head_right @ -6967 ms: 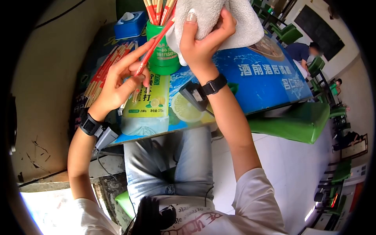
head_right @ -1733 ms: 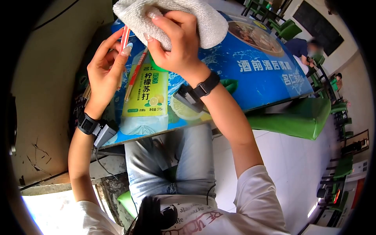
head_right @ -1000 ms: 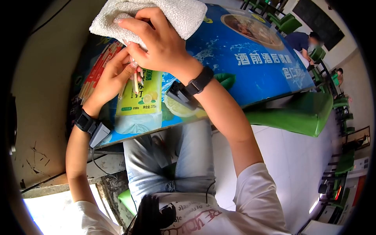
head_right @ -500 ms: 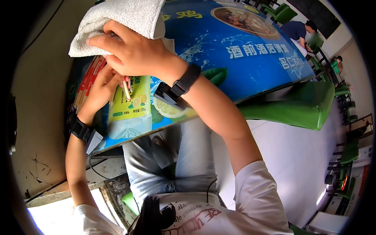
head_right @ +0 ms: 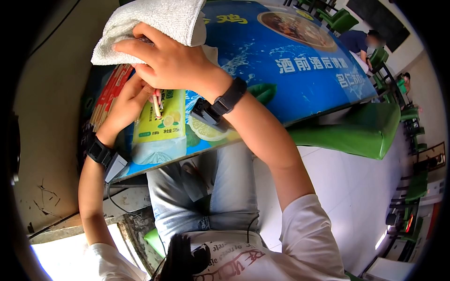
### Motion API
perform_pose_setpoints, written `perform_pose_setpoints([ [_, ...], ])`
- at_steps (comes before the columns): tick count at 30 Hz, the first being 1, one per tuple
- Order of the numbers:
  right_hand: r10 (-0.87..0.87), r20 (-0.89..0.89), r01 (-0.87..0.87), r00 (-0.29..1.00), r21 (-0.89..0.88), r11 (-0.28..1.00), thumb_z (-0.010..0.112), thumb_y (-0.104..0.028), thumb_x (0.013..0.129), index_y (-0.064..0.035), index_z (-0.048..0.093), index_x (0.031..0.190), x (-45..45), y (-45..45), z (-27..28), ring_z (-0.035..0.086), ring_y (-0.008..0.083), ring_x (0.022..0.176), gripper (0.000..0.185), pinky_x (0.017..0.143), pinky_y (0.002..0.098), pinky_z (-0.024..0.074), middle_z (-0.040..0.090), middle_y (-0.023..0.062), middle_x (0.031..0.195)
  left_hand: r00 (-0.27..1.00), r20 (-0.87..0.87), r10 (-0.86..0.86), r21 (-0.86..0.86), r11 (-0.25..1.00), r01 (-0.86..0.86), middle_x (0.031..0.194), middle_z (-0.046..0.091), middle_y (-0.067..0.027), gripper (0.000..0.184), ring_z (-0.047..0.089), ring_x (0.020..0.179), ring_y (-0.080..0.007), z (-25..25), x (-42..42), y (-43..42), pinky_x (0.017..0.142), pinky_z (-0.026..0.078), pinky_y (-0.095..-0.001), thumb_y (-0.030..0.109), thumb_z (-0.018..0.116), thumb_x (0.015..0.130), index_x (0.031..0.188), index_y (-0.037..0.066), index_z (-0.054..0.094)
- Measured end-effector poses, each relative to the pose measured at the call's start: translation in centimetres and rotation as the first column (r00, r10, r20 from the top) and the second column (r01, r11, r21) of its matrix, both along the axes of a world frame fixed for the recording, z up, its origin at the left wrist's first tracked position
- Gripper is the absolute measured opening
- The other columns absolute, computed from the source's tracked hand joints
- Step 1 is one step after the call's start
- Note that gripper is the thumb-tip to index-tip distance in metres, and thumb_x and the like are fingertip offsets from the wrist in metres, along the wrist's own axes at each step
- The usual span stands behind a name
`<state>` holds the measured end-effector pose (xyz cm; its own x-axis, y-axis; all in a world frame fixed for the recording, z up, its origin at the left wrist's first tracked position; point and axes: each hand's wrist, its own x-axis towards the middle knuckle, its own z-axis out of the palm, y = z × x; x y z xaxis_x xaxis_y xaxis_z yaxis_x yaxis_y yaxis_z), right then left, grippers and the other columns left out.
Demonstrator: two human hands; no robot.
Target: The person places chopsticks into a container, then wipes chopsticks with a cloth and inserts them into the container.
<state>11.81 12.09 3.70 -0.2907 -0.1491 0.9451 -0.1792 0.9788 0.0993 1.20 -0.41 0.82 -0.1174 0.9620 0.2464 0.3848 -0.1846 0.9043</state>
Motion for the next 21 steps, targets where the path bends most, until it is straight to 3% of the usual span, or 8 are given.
perform_pose_setpoints([
  [6,0.016,-0.01,-0.016,1.0,-0.003,1.0,0.064,-0.011,0.07,-0.0224,0.059,0.108,-0.1,-0.1,0.1,0.061,0.0164,0.068,0.04,0.053,0.0285,0.0506,0.053,-0.0022,0.098,1.0,0.007,0.017,-0.003,1.0,-0.017,0.097,0.056,-0.0045,0.026,0.055,0.089,-0.0107,-0.5,-0.4,0.1,0.079,0.044,-0.0252,0.006,0.044,0.093,0.12,0.002,0.044],
  [17,-0.008,-0.088,0.014,0.996,0.075,0.997,0.066,-0.013,0.066,-0.0212,0.06,0.103,-0.3,-0.2,0.2,0.061,0.0198,0.072,0.037,0.058,0.0328,0.0499,0.055,-0.0014,0.096,0.998,-0.052,0.029,-0.028,0.999,-0.03,0.086,0.057,-0.0043,0.017,0.057,0.078,-0.0107,-1.2,-0.8,0.3,0.072,0.046,-0.0247,0.013,0.047,0.095,0.104,-0.001,0.05],
  [21,0.024,0.128,-0.021,0.991,-0.02,1.0,0.06,-0.005,0.071,-0.0221,0.058,0.11,-0.1,-0.6,0.0,0.058,0.0173,0.07,0.043,0.06,0.0303,0.0511,0.05,0.0,0.1,0.998,-0.053,0.042,-0.07,0.997,-0.045,0.081,0.057,-0.0034,0.017,0.057,0.075,-0.0102,-0.9,-0.6,0.2,0.069,0.046,-0.0243,0.015,0.047,0.095,0.099,-0.001,0.052],
])
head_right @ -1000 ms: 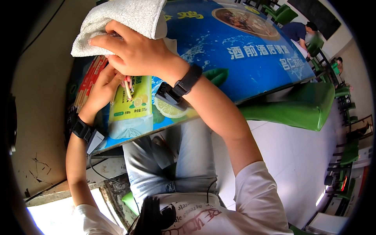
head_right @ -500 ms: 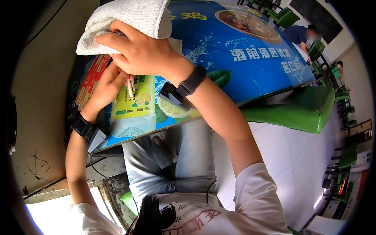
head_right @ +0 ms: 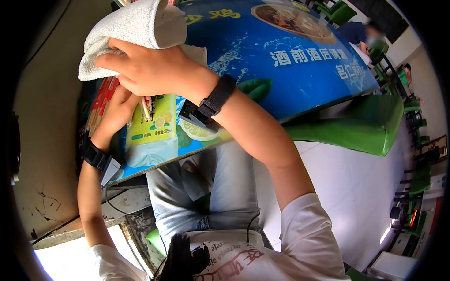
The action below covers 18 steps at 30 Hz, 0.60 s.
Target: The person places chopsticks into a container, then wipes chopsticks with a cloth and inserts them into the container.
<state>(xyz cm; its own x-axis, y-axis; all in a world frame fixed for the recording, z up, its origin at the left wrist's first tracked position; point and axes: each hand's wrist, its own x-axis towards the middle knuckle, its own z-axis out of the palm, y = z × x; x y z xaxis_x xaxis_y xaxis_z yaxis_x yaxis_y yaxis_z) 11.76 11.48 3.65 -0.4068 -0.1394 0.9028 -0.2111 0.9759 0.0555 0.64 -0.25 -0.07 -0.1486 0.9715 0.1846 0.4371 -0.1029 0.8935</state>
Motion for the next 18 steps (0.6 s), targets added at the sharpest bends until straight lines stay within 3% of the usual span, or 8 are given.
perform_pose_setpoints([
  [4,-0.051,-0.001,0.051,0.999,0.043,0.998,0.061,-0.008,0.071,-0.022,0.057,0.11,0.3,-0.3,0.0,0.059,0.0162,0.071,0.042,0.058,0.0302,0.0512,0.051,-0.0009,0.102,0.999,-0.033,0.011,0.018,1.0,-0.011,0.081,0.059,-0.0034,0.019,0.057,0.075,-0.0104,-0.1,0.0,-0.1,0.069,0.046,-0.0245,0.016,0.044,0.096,0.096,0.0,0.053],
  [9,-0.025,-0.018,0.026,1.0,0.059,0.998,0.062,-0.009,0.07,-0.0224,0.057,0.107,0.0,-0.3,0.0,0.061,0.0176,0.068,0.039,0.046,0.0302,0.0485,0.052,-0.0007,0.102,0.998,-0.047,0.052,-0.071,0.996,-0.056,0.086,0.06,-0.0039,0.021,0.058,0.079,-0.0108,-0.6,-0.4,-0.1,0.071,0.046,-0.0251,0.018,0.041,0.097,0.097,0.0,0.054],
  [12,-0.037,-0.021,0.038,0.999,0.068,0.997,0.062,-0.01,0.07,-0.022,0.058,0.107,0.2,-0.2,0.1,0.061,0.0175,0.069,0.038,0.049,0.0305,0.0493,0.052,-0.0004,0.1,1.0,-0.006,0.024,-0.103,0.994,-0.024,0.085,0.059,-0.0036,0.022,0.058,0.077,-0.0102,-0.7,-0.8,0.0,0.071,0.046,-0.0247,0.02,0.041,0.097,0.097,0.001,0.053],
  [15,-0.031,-0.022,0.03,0.999,-0.036,0.999,0.063,-0.011,0.069,-0.0223,0.059,0.106,0.2,0.2,0.3,0.06,0.0176,0.069,0.039,0.052,0.031,0.0501,0.053,-0.0001,0.099,0.998,-0.011,-0.057,-0.039,0.998,0.056,0.08,0.058,-0.0023,0.023,0.056,0.074,-0.0089,-0.8,-1.0,0.3,0.067,0.046,-0.0232,0.022,0.041,0.097,0.097,0.002,0.052],
  [16,-0.019,-0.082,0.011,0.996,-0.095,0.995,0.066,-0.01,0.067,-0.0193,0.061,0.106,0.5,0.3,0.5,0.059,0.0187,0.071,0.04,0.056,0.0303,0.0499,0.053,0.0016,0.094,0.998,0.002,-0.066,-0.044,0.997,0.066,0.079,0.057,-0.0017,0.023,0.056,0.073,-0.0083,-0.8,-1.0,0.4,0.066,0.046,-0.0227,0.022,0.041,0.097,0.098,0.002,0.052],
  [18,-0.028,-0.202,-0.008,0.979,-0.175,0.985,0.065,-0.016,0.069,-0.0193,0.058,0.105,0.3,1.0,0.4,0.061,0.0215,0.07,0.036,0.053,0.0338,0.0503,0.05,0.004,0.093,0.996,0.031,-0.083,-0.05,0.995,0.084,0.076,0.055,-0.0007,0.024,0.054,0.07,-0.0073,-0.7,-0.9,0.6,0.063,0.046,-0.0216,0.023,0.041,0.097,0.099,0.002,0.053],
])
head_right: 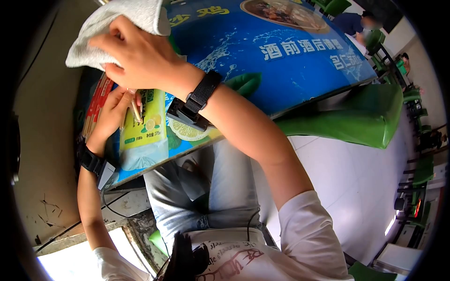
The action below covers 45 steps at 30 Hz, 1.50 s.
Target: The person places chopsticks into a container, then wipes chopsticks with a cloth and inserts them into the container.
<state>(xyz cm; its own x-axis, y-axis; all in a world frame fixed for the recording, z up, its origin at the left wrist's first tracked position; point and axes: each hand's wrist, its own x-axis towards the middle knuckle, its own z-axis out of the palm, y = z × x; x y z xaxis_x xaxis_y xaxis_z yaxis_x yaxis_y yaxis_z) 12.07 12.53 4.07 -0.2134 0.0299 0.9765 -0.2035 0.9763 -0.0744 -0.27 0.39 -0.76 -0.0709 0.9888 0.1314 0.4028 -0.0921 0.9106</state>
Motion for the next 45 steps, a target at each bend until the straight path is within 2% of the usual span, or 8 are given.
perform_pose_setpoints([
  [4,-0.081,0.103,0.091,0.991,-0.097,0.991,0.058,-0.004,0.075,-0.0044,0.045,0.12,0.9,1.2,1.0,0.051,0.0317,0.095,0.047,0.084,0.0387,0.0427,0.046,0.0159,0.103,0.999,0.048,0.004,-0.046,0.999,-0.002,0.073,0.052,0.0005,0.028,0.052,0.065,-0.0058,1.0,1.3,-0.1,0.061,0.045,-0.0202,0.021,0.042,0.097,0.116,0.002,0.051],
  [8,-0.134,-0.227,0.163,0.965,0.117,0.98,0.067,-0.014,0.069,-0.0147,0.06,0.104,-0.6,4.0,-0.1,0.056,0.0224,0.074,0.035,0.064,0.0331,0.0491,0.05,0.0057,0.09,0.993,0.084,0.078,0.06,0.995,-0.083,0.071,0.05,0.0009,0.03,0.05,0.061,-0.0059,0.3,0.8,0.1,0.054,0.043,-0.0197,0.019,0.041,0.097,0.122,0.004,0.049],
  [19,0.063,0.127,-0.095,0.99,0.266,0.959,0.068,-0.006,0.064,-0.0144,0.063,0.107,-0.4,-1.3,-0.8,0.058,0.0198,0.076,0.044,0.063,0.0289,0.0502,0.055,0.004,0.091,0.986,0.107,0.13,0.136,0.98,-0.144,0.068,0.053,-0.002,0.015,0.051,0.057,-0.0086,0.9,1.3,-0.6,0.051,0.041,-0.0225,0.011,0.044,0.094,0.085,0.002,0.052],
  [26,-0.031,-0.329,0.107,0.944,0.217,0.97,0.069,-0.009,0.063,-0.0127,0.059,0.107,0.0,1.1,0.7,0.056,0.0214,0.077,0.045,0.065,0.0308,0.0494,0.053,0.0055,0.09,0.988,0.154,-0.016,0.126,0.992,-0.003,0.066,0.049,0.001,0.011,0.046,0.055,-0.0054,2.0,2.4,-0.6,0.052,0.039,-0.0192,0.013,0.045,0.095,0.098,0.004,0.05],
  [28,0.047,-0.238,0.016,0.97,0.256,0.967,0.069,-0.005,0.066,-0.0032,0.056,0.106,0.5,0.3,0.8,0.056,0.0264,0.08,0.042,0.069,0.0325,0.0474,0.056,0.0122,0.093,0.986,0.163,0.029,0.148,0.987,-0.054,0.067,0.05,0.0004,0.012,0.048,0.057,-0.0063,1.9,2.2,-0.7,0.053,0.04,-0.02,0.013,0.045,0.095,0.098,0.002,0.051],
  [34,0.144,0.084,-0.165,0.986,0.362,0.918,0.068,-0.004,0.062,-0.0174,0.063,0.108,0.1,-1.9,0.2,0.06,0.0171,0.07,0.047,0.059,0.029,0.0515,0.057,0.0023,0.09,0.963,0.088,0.253,0.396,0.879,-0.267,0.076,0.056,-0.0032,0.013,0.052,0.063,-0.0092,0.3,1.4,-0.8,0.056,0.041,-0.0219,0.007,0.042,0.093,0.09,0.001,0.054],
  [38,0.089,-0.185,-0.023,0.979,0.334,0.942,0.069,-0.004,0.061,-0.0088,0.062,0.105,0.3,-0.4,0.5,0.058,0.0235,0.075,0.045,0.065,0.0308,0.0495,0.057,0.0081,0.09,0.983,0.185,0.021,0.341,0.936,-0.084,0.072,0.052,-0.0012,0.018,0.048,0.06,-0.0082,0.6,0.8,-0.3,0.056,0.04,-0.0205,0.016,0.039,0.098,0.102,0.003,0.051],
  [45,-0.094,-0.539,0.124,0.837,0.019,0.992,0.058,-0.013,0.081,0.0039,0.034,0.124,0.7,4.4,0.7,0.048,0.0289,0.102,0.052,0.088,0.0393,0.0403,0.042,0.0184,0.113,0.969,0.227,0.094,0.423,0.887,-0.184,0.069,0.049,-0.0013,0.023,0.046,0.056,-0.0071,2.4,2.2,-0.7,0.052,0.04,-0.0186,0.02,0.036,0.099,0.108,0.003,0.048],
])
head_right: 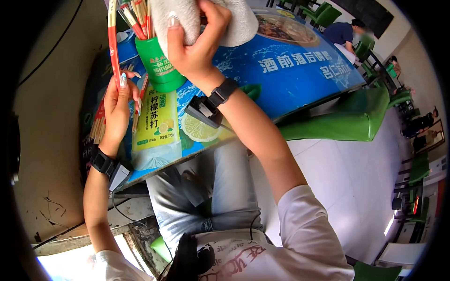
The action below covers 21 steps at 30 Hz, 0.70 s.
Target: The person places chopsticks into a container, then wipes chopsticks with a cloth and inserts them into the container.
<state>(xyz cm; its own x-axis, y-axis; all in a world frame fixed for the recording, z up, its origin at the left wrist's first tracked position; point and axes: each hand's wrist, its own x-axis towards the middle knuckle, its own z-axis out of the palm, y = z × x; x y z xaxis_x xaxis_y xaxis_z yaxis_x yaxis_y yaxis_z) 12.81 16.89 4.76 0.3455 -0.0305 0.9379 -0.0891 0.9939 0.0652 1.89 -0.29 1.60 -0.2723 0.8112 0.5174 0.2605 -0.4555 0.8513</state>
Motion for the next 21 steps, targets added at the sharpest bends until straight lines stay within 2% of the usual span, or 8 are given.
perform_pose_setpoints([
  [2,0.199,-0.043,-0.203,0.979,-0.149,0.968,0.058,-0.015,0.081,0.0042,0.029,0.125,-0.7,0.7,-0.6,0.045,0.0282,0.105,0.056,0.091,0.0389,0.0373,0.039,0.0187,0.117,1.0,0.017,0.024,0.025,0.999,-0.024,0.069,0.049,-0.0016,0.022,0.046,0.055,-0.0072,-0.2,-0.3,0.1,0.052,0.039,-0.0183,0.021,0.037,0.099,0.106,0.003,0.049],
  [5,0.163,-0.063,-0.169,0.985,-0.106,0.98,0.059,-0.017,0.08,0.0043,0.029,0.125,-1.3,1.0,-1.1,0.045,0.0279,0.103,0.058,0.091,0.0387,0.0378,0.039,0.0183,0.116,0.998,0.04,0.038,0.027,0.999,-0.039,0.068,0.049,-0.0016,0.022,0.045,0.053,-0.0067,-0.3,-0.5,0.2,0.05,0.038,-0.018,0.022,0.036,0.099,0.103,0.004,0.049],
  [7,-0.193,0.067,0.182,0.979,0.146,0.972,0.059,-0.021,0.079,0.0051,0.034,0.121,0.4,0.4,-0.3,0.047,0.0314,0.097,0.056,0.087,0.0421,0.0386,0.043,0.0203,0.109,0.998,0.051,0.022,0.008,1.0,-0.022,0.067,0.049,-0.0014,0.023,0.044,0.052,-0.0064,-0.3,-0.5,0.1,0.049,0.037,-0.018,0.022,0.036,0.099,0.103,0.004,0.049],
  [9,-0.062,0.03,0.05,0.998,0.298,0.953,0.066,-0.013,0.068,-0.0041,0.052,0.109,0.0,-1.2,0.4,0.051,0.0269,0.085,0.044,0.074,0.0354,0.044,0.053,0.0119,0.096,0.999,0.036,-0.002,0.014,1.0,0.001,0.065,0.048,0.0008,0.023,0.043,0.052,-0.0047,-0.4,-0.4,0.0,0.047,0.035,-0.0172,0.024,0.036,0.099,0.101,0.005,0.05],
  [11,-0.176,0.219,0.071,0.96,0.415,0.907,0.068,-0.016,0.071,-0.0033,0.044,0.113,0.6,-2.3,0.2,0.051,0.0256,0.089,0.049,0.077,0.0342,0.0443,0.051,0.0135,0.101,0.999,0.015,-0.041,-0.002,0.999,0.041,0.064,0.048,0.002,0.024,0.042,0.051,-0.0039,-0.6,-0.5,-0.1,0.047,0.034,-0.0167,0.025,0.037,0.099,0.1,0.006,0.051],
  [14,-0.125,0.341,-0.034,0.932,0.426,0.904,0.068,-0.017,0.071,-0.0027,0.046,0.112,0.3,-2.8,-0.1,0.052,0.0263,0.089,0.049,0.078,0.0343,0.0446,0.053,0.0153,0.101,0.996,-0.015,-0.089,-0.086,0.993,0.087,0.062,0.046,0.003,0.025,0.04,0.05,-0.0026,-0.3,0.3,-0.3,0.047,0.032,-0.0162,0.027,0.037,0.099,0.099,0.007,0.052],
  [19,-0.023,0.109,-0.01,0.994,0.29,0.957,0.068,-0.014,0.067,-0.0047,0.051,0.108,-0.5,-1.6,0.1,0.055,0.0279,0.08,0.045,0.07,0.0331,0.0473,0.055,0.0132,0.096,0.978,-0.079,-0.195,-0.219,0.96,0.174,0.056,0.04,0.004,0.028,0.037,0.049,-0.0031,0.5,0.6,-0.7,0.047,0.031,-0.0176,0.03,0.039,0.098,0.097,0.007,0.053],
  [21,-0.082,0.167,0.039,0.982,0.248,0.968,0.059,-0.02,0.079,0.005,0.038,0.119,-0.2,-0.7,-0.4,0.047,0.0325,0.094,0.052,0.086,0.0438,0.0386,0.045,0.0213,0.106,0.97,-0.105,-0.22,-0.255,0.948,0.188,0.056,0.038,0.0043,0.028,0.036,0.048,-0.0033,0.5,0.5,-0.6,0.047,0.031,-0.0179,0.03,0.039,0.098,0.097,0.007,0.054],
])
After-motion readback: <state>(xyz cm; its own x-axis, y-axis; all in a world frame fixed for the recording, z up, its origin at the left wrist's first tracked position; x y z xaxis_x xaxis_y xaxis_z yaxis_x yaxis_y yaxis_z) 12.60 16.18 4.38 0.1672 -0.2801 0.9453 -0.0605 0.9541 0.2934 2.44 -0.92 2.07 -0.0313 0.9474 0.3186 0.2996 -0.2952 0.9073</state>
